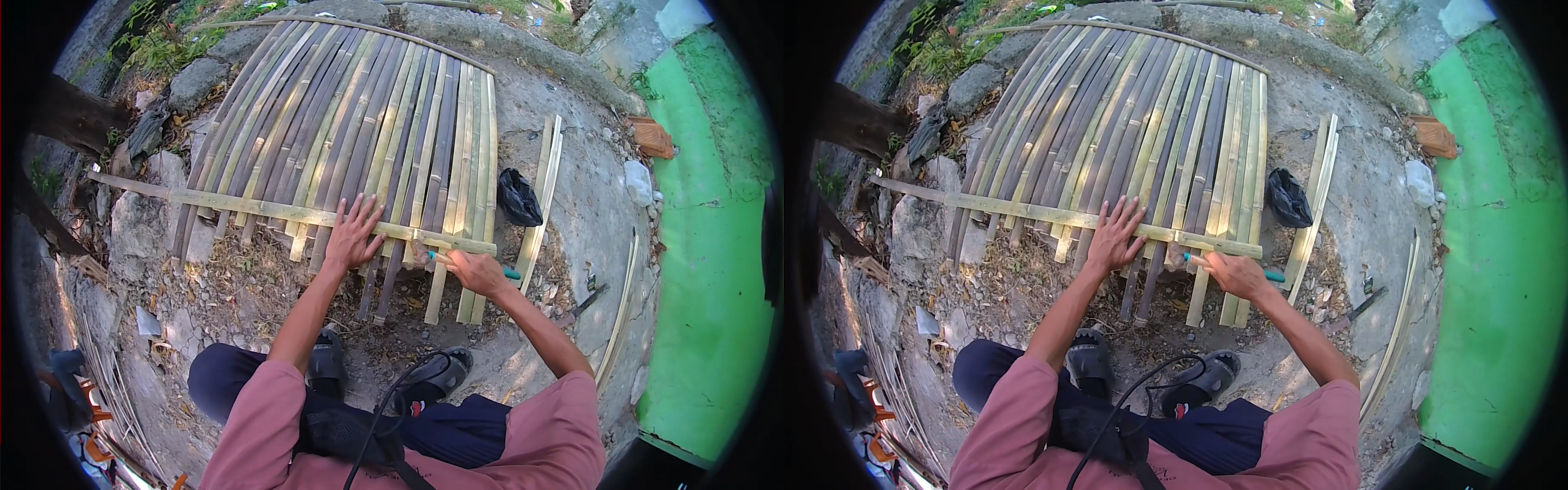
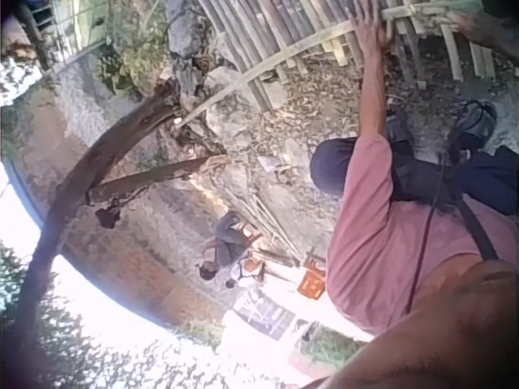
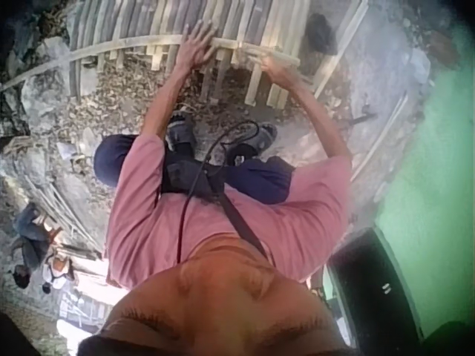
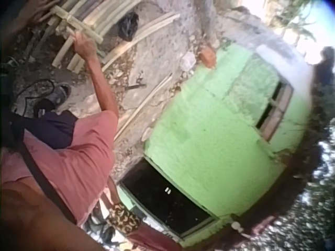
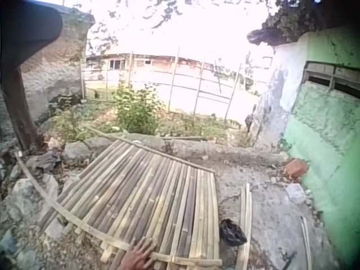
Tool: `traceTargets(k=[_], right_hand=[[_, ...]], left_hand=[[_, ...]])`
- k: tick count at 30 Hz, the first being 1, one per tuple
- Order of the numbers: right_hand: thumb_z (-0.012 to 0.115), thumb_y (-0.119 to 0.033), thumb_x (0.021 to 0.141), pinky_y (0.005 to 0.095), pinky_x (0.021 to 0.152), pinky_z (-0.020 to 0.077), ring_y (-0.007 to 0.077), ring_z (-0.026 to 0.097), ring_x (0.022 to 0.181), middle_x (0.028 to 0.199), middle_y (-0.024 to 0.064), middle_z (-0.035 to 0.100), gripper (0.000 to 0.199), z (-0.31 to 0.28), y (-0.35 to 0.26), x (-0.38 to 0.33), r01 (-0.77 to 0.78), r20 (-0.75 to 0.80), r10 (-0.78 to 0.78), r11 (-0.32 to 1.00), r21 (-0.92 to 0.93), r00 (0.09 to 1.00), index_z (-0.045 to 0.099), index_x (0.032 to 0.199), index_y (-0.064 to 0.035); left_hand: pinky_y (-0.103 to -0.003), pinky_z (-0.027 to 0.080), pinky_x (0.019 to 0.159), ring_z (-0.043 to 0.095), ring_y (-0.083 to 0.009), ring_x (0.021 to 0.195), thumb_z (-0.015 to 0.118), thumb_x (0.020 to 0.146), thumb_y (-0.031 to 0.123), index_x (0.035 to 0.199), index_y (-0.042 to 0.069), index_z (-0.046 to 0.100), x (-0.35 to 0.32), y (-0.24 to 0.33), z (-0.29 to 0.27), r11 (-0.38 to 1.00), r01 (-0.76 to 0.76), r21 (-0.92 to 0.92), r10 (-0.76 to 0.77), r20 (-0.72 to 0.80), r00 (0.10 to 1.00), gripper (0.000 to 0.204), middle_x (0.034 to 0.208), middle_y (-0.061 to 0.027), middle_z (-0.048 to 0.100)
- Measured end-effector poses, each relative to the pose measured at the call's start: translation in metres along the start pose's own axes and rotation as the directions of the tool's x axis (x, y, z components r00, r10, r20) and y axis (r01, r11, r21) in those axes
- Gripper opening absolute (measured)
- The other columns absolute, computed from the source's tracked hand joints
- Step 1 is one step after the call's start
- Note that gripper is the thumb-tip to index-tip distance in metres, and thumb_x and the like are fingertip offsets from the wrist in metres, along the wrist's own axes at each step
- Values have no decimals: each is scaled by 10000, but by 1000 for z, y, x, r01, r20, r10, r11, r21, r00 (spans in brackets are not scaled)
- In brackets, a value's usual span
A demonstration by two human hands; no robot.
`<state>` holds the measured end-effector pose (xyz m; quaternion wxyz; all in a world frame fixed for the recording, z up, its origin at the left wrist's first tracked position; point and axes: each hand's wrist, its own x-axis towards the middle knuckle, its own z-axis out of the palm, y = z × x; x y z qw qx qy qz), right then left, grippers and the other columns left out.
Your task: The person constructs a bamboo panel by aligning narrow bamboo slats and securing a horizontal cross-piece by hammering small nails through it into each slat.
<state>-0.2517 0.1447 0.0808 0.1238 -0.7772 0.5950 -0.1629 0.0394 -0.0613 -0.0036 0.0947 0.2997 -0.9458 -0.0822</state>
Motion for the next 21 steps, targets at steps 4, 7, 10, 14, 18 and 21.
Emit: traceTargets(k=[4,7,10,14,18,21], right_hand=[[659,-239,1080,537,564,525,438,694,671,813,179,703,253,-9,-26,25,-203,-94,218,968,147,971,559,1227,-58],[617,-253,1105,562,581,523,459,697,691,776,211,687,245,-11,-25,30,-213,-130,237,962,170,963,551,1207,-41],[622,-221,1101,557,586,518,450,702,692,763,221,675,229,2,1,8,-257,64,255,966,17,965,546,1198,-28],[639,-208,1091,536,591,523,438,708,699,774,214,680,233,3,-1,13,-251,-10,251,968,-27,968,556,1202,-20],[595,-278,1114,563,615,533,436,735,756,807,225,702,271,-28,-43,40,-160,-172,183,978,137,968,578,1183,-17],[591,-264,1115,569,607,521,445,731,741,805,243,702,255,5,-14,9,-197,-1,197,980,-17,980,575,1206,-26]], left_hand=[[-603,78,1369,224,-328,1679,431,1104,591,1688,174,431,-1,-1,0,1000,10,23,-10,25,1000,718,1791,-86,328],[-601,75,1370,220,-327,1680,429,1105,588,1688,172,430,-1,-2,1,1000,9,25,-9,17,1000,717,1792,-88,326],[-600,76,1370,216,-328,1681,431,1106,581,1687,167,432,4,1,3,1000,-3,-3,3,-4,1000,713,1792,-91,325],[-599,79,1370,214,-328,1681,433,1106,576,1685,163,434,8,-6,2,1000,13,3,-13,-18,1000,711,1793,-93,322],[-598,80,1371,211,-329,1682,427,1106,582,1686,166,434,-2,-5,4,1000,16,9,-16,7,1000,714,1795,-93,319],[-598,80,1371,210,-332,1682,423,1107,583,1688,169,431,1,0,8,1000,3,-16,-3,-14,1000,714,1795,-92,318]])
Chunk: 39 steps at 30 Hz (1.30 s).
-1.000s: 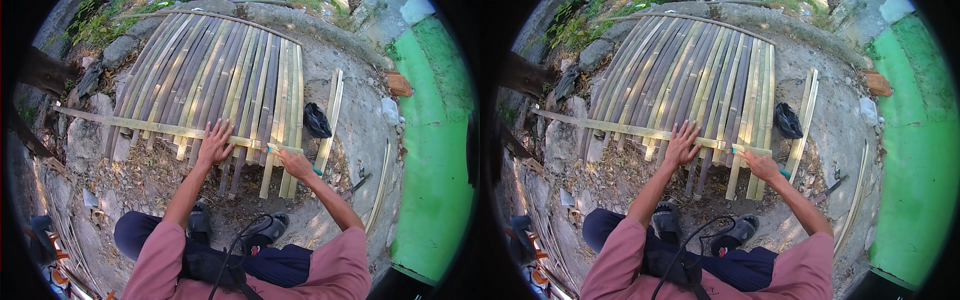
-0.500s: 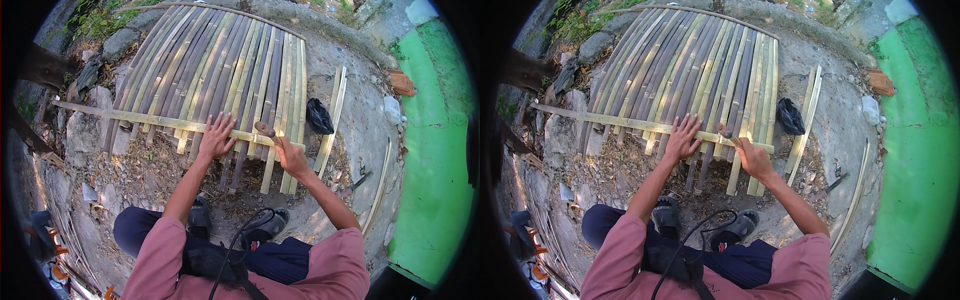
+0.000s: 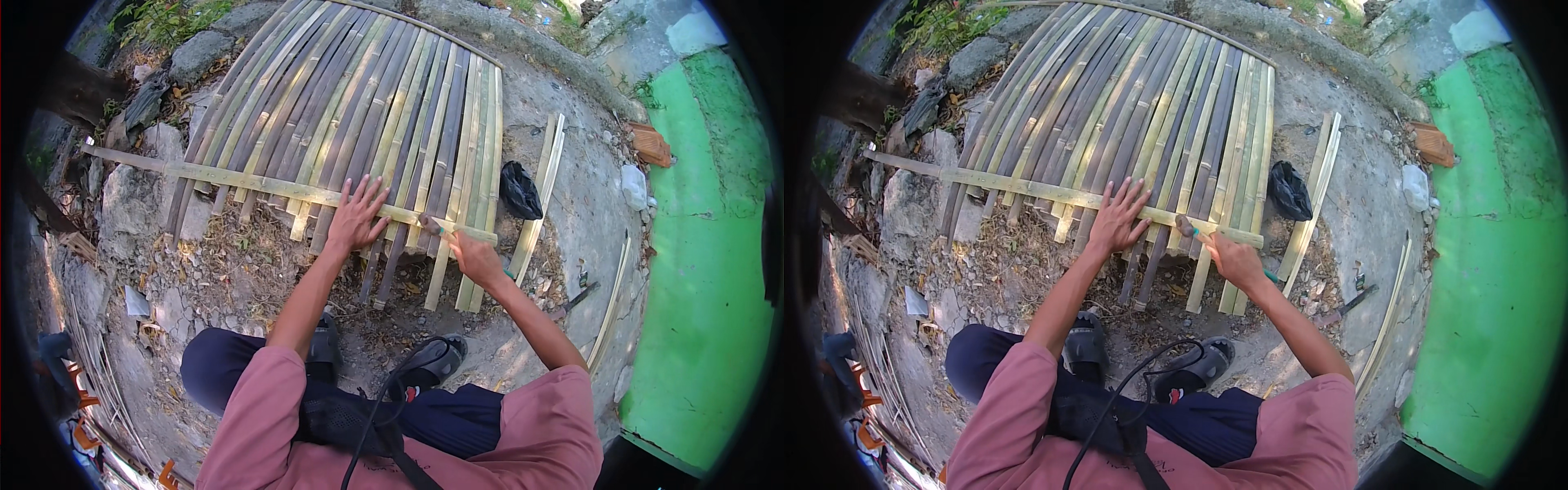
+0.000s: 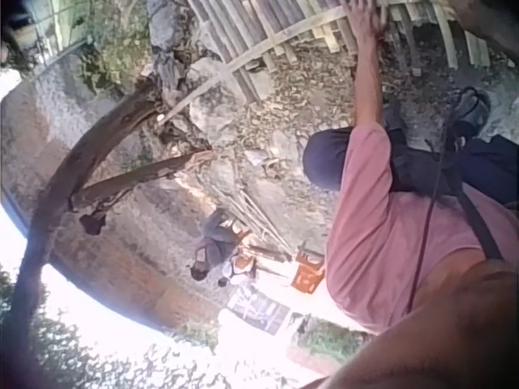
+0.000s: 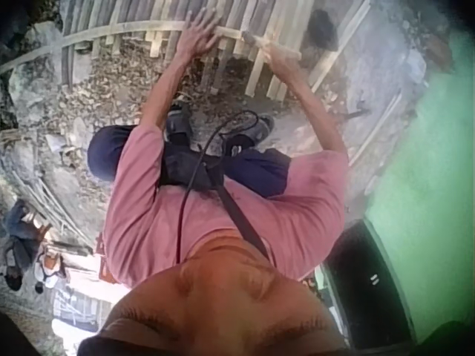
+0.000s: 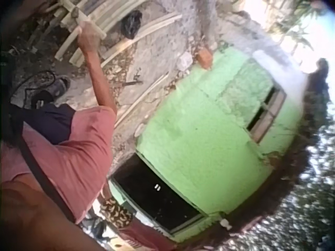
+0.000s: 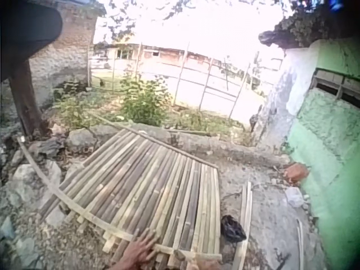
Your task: The person constructs a bamboo panel by aligning narrow bamboo slats and securing a horizontal cross-piece by hammering small nails through it into each slat.
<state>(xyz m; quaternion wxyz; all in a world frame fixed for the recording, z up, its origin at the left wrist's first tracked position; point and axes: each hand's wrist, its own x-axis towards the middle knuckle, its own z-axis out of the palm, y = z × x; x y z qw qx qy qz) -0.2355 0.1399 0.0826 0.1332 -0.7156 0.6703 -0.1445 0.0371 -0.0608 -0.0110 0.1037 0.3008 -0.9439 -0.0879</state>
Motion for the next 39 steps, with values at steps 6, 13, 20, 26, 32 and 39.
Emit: traceTargets(k=[6,13,20,26,32,39], right_hand=[[565,-197,1124,613,601,466,543,667,725,778,298,647,189,-23,-19,21,-211,-124,243,951,224,962,521,1168,-18],[591,-261,1120,621,610,514,527,692,727,757,270,684,250,7,-6,1,-234,224,238,971,-47,945,527,1198,-33],[586,-259,1118,614,619,506,516,691,728,729,274,666,252,-26,-52,35,-95,-141,126,974,208,982,514,1171,-24],[551,-233,1130,643,637,478,542,685,738,731,293,655,214,12,-2,2,-263,96,259,964,34,961,499,1157,-28],[568,-160,1128,590,600,482,534,652,702,738,280,623,164,-32,-37,30,-89,-223,151,961,263,963,523,1173,-9],[734,-160,1004,473,604,540,357,705,680,817,139,655,209,1,1,-15,153,-29,-155,986,-68,987,618,1141,-53]], left_hand=[[-600,77,1372,207,-332,1684,401,1111,590,1697,175,418,-3,-4,-3,1000,17,14,-17,13,1000,718,1798,-85,314],[-596,78,1372,200,-330,1686,399,1112,592,1698,183,421,0,0,-1,1000,3,15,-3,13,1000,715,1799,-90,312],[-600,82,1370,207,-333,1685,406,1111,593,1697,180,422,-5,-6,-2,999,17,28,-18,15,1000,717,1800,-93,311],[-605,74,1370,207,-333,1685,408,1108,595,1695,181,426,-1,-2,0,1000,12,-12,-12,-11,1000,718,1799,-89,314],[-605,85,1368,210,-328,1684,408,1110,590,1685,174,441,-4,-9,0,1000,16,20,-16,-9,1000,710,1799,-91,311],[-602,88,1369,212,-328,1683,407,1110,596,1696,175,425,-3,-2,-1,1000,11,10,-11,-2,1000,722,1800,-93,311]])
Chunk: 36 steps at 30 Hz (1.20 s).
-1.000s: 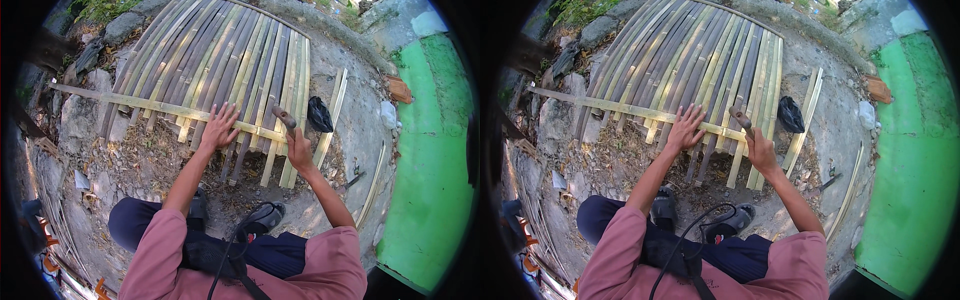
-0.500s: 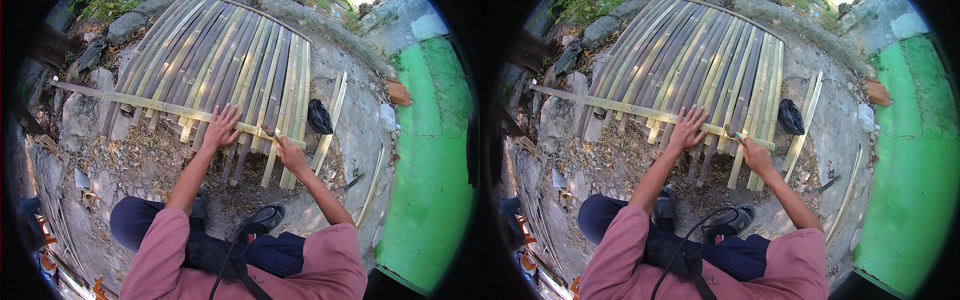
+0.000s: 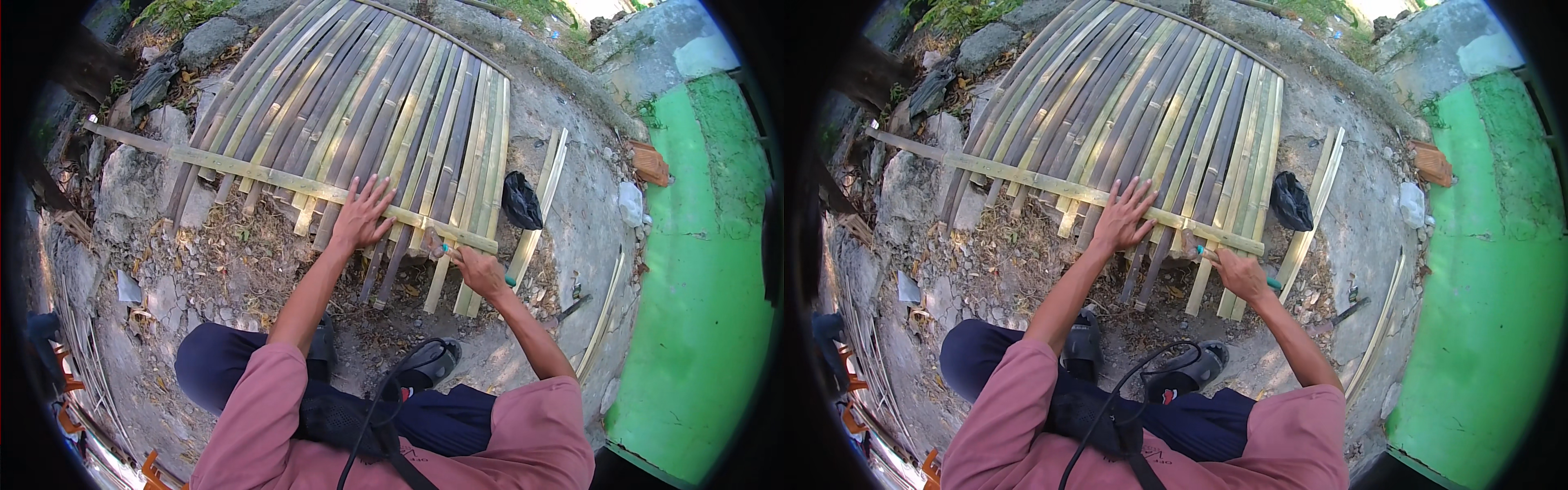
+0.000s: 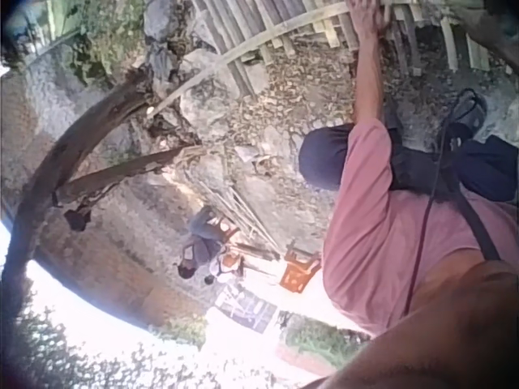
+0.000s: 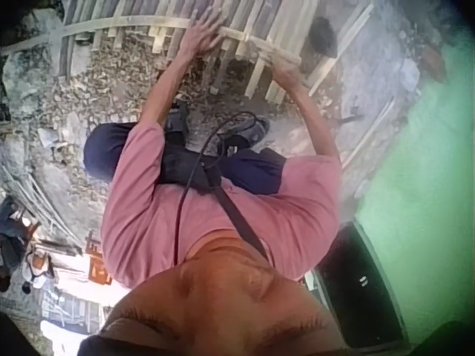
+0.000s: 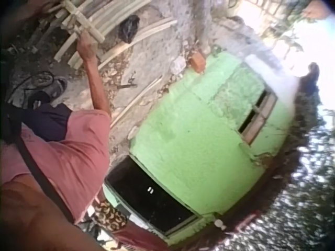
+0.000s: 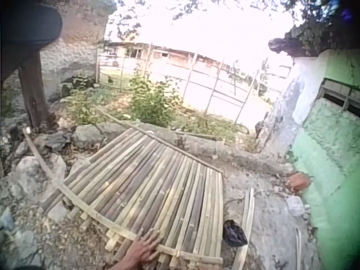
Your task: The person constructs a bamboo panel by aligning narrow bamboo slats and securing a horizontal cross-piece by hammering small nails through it into each slat.
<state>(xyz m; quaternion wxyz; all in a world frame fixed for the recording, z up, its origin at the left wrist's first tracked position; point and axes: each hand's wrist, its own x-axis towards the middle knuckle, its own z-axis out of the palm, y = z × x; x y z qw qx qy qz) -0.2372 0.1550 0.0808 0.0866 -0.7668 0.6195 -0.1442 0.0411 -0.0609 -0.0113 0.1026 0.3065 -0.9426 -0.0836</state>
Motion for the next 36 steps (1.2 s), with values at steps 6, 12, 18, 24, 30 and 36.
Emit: traceTargets(k=[6,12,18,24,30,36], right_hand=[[701,-233,1042,461,565,545,346,699,654,809,133,659,200,-1,-6,3,70,-29,-69,997,42,997,590,1060,-67],[672,-179,1048,535,584,540,417,706,695,814,188,688,173,13,5,12,-225,95,224,974,6,970,566,1112,-58],[608,-235,1102,615,632,524,500,701,722,774,244,683,227,-11,-17,16,-12,-217,69,967,254,974,546,1197,-39],[570,-281,1124,627,632,529,504,707,731,777,259,699,258,14,11,14,-316,105,309,946,65,945,514,1191,-38],[615,-235,1104,584,616,535,495,694,713,782,253,685,233,-13,-14,21,-66,-103,88,979,195,991,528,1180,-33],[630,-171,1092,592,633,503,508,682,740,773,254,659,203,10,24,6,-287,127,279,957,48,952,543,1197,-21]], left_hand=[[-604,86,1369,212,-326,1684,402,1109,601,1697,187,426,0,-3,1,999,3,32,-3,-4,1000,719,1802,-89,307],[-591,85,1370,222,-331,1680,443,1104,576,1686,171,437,-6,0,1,999,4,-42,-4,1,1000,709,1798,-94,316],[-594,80,1372,211,-329,1683,407,1109,592,1687,185,441,2,-3,2,1000,2,21,-2,-1,1000,708,1800,-86,312],[-599,83,1371,216,-331,1682,422,1105,583,1685,181,445,2,-5,-1,1000,9,-2,-9,-11,1000,706,1795,-90,324],[-604,83,1369,224,-335,1679,415,1107,586,1689,176,433,0,-4,1,1000,2,2,-2,-14,1000,712,1791,-95,330],[-601,84,1370,216,-329,1682,410,1108,593,1691,182,433,5,-4,-1,1000,10,-1,-10,-15,1000,713,1794,-93,325]])
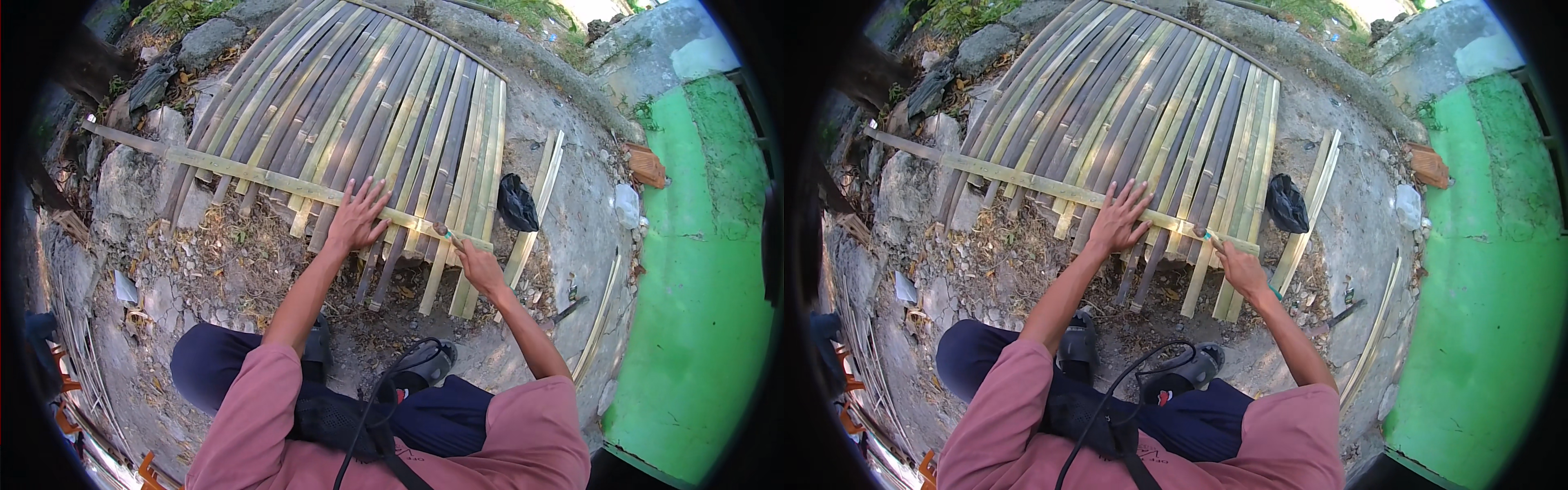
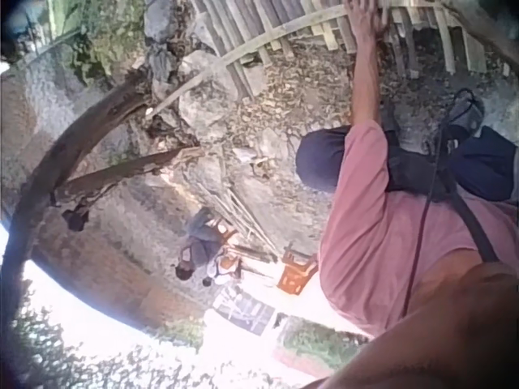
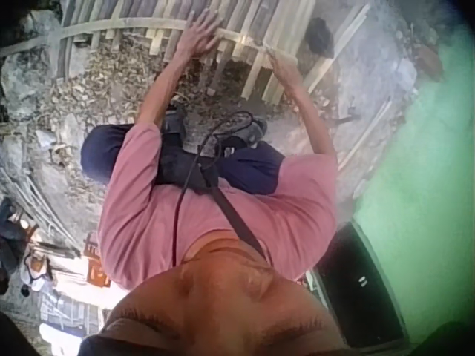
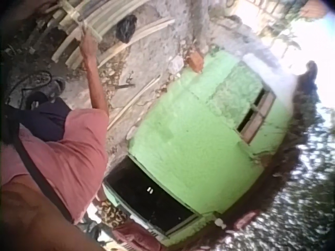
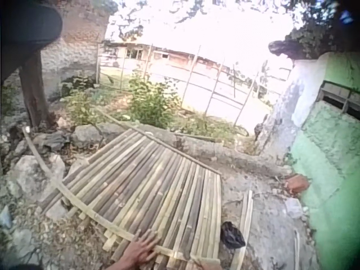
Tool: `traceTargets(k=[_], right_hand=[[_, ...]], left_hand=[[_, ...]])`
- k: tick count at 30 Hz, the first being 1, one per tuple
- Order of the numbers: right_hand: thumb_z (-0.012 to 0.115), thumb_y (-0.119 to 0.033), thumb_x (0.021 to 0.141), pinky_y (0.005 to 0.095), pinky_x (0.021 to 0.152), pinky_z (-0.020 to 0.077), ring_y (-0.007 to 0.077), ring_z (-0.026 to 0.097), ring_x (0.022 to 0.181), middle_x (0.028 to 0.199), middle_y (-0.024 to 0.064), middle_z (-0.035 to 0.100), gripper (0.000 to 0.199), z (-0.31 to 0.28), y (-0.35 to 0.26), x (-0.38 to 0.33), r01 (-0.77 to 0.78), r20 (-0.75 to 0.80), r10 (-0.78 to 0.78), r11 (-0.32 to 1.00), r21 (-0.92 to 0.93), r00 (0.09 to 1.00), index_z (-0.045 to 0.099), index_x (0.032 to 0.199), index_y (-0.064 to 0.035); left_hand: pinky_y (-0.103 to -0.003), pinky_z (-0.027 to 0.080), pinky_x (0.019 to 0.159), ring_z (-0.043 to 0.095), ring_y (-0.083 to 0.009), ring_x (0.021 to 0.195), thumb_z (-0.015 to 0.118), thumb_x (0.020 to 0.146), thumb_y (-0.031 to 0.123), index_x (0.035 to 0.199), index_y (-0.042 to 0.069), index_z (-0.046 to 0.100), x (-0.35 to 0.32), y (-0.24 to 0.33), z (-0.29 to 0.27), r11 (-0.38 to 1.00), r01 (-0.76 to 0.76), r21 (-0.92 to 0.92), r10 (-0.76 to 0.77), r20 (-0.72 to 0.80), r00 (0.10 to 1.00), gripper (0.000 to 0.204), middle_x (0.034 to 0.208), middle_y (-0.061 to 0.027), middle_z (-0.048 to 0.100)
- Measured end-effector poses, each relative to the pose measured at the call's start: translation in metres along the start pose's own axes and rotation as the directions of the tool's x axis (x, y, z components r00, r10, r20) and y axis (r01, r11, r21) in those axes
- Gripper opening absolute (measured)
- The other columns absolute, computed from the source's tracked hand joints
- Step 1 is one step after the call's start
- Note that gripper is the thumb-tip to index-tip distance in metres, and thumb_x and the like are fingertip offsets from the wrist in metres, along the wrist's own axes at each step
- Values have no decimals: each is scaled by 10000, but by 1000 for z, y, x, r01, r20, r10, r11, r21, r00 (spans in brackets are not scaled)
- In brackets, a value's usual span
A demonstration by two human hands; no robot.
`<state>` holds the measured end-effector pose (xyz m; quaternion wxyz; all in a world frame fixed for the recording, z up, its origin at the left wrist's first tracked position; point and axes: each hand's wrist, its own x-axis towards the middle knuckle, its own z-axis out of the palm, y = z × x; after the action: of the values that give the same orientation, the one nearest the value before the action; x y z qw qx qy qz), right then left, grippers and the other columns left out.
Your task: The person constructs a bamboo panel by aligning narrow bamboo slats and securing a horizontal cross-piece by hammering small nails through it into each slat.
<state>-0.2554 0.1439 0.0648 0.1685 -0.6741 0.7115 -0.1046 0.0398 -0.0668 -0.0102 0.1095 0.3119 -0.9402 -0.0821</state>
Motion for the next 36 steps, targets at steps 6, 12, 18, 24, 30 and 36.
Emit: traceTargets(k=[6,12,18,24,30,36], right_hand=[[558,-238,1155,507,589,445,504,648,689,734,232,607,225,-43,-44,7,88,-306,11,948,306,952,525,1144,-15],[527,-242,1165,444,552,413,387,593,569,681,175,556,235,-65,-74,29,-111,-169,301,726,679,938,551,1150,-9],[508,-214,1147,554,578,446,513,617,637,675,225,593,196,7,-54,-4,45,-434,106,945,325,895,507,1182,-21],[512,-224,1151,624,604,430,556,642,719,748,300,638,212,24,-35,0,-146,-92,173,959,244,981,509,1121,-14],[536,-241,1135,590,585,448,556,646,701,724,284,618,241,10,-26,-26,46,-358,99,926,375,929,535,1146,0],[504,-283,1160,556,566,446,528,641,676,748,293,641,284,27,-35,-20,-124,-30,135,962,243,990,486,1185,0]], left_hand=[[-599,84,1370,215,-328,1682,409,1109,590,1688,184,440,-7,1,3,1000,-2,8,2,10,1000,708,1793,-91,327],[-600,87,1370,219,-331,1681,414,1109,586,1691,184,435,-5,-2,3,1000,0,9,0,4,1000,707,1793,-90,326],[-596,85,1371,218,-331,1681,431,1110,573,1696,187,424,-3,2,2,1000,1,-5,-1,10,1000,702,1795,-85,322],[-602,87,1368,226,-334,1678,435,1112,569,1692,179,430,-2,-3,2,1000,2,-8,-2,3,1000,699,1790,-95,331],[-609,113,1362,244,-336,1671,435,1108,579,1674,173,462,-4,-1,6,1000,-10,-2,10,-21,1000,697,1785,-101,341],[-607,99,1366,233,-330,1676,428,1109,583,1684,179,447,-3,-2,2,1000,-3,15,3,-20,1000,703,1792,-92,328]])
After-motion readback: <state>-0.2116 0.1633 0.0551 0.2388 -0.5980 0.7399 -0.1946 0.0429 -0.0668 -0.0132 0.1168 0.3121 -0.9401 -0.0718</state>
